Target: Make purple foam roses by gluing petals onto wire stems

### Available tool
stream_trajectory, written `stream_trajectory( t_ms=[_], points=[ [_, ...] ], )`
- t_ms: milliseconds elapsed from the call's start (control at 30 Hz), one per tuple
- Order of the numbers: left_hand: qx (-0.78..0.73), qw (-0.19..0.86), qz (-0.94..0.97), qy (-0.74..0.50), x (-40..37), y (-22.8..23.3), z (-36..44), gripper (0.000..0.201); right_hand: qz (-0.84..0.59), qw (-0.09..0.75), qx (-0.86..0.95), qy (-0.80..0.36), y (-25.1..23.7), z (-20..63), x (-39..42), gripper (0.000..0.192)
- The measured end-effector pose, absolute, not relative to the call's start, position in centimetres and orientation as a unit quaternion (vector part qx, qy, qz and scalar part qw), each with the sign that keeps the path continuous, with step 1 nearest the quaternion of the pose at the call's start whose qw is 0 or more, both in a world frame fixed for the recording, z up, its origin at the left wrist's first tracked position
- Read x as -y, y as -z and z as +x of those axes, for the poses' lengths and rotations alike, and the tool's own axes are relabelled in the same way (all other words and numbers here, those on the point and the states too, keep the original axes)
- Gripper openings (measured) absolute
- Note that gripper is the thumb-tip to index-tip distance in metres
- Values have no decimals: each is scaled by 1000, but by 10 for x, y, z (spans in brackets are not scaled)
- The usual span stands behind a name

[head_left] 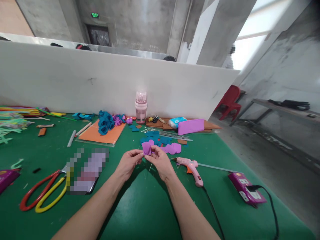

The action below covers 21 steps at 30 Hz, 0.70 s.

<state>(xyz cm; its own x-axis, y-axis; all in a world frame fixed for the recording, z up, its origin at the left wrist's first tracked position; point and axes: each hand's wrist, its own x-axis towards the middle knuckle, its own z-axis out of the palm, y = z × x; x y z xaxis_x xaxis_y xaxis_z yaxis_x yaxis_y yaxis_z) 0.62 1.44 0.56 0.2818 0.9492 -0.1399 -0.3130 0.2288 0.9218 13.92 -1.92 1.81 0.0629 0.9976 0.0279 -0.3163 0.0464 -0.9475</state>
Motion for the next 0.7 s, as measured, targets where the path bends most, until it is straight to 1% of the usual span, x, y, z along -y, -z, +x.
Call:
stream_trajectory(
  t_ms=[300, 500, 700],
  points=[
    [-383, 685, 416, -459, -13, -8, 7, 25, -427, 590, 409, -549, -16, 141, 18, 38],
    [-379, 693, 409, -457, -13, -9, 7, 24, -431, 577, 439, -538, -17, 144, 17, 38],
    [-383, 693, 413, -450, -14, -5, 7, 24, -469, 546, 496, -487, -16, 146, 17, 34]
  ],
)
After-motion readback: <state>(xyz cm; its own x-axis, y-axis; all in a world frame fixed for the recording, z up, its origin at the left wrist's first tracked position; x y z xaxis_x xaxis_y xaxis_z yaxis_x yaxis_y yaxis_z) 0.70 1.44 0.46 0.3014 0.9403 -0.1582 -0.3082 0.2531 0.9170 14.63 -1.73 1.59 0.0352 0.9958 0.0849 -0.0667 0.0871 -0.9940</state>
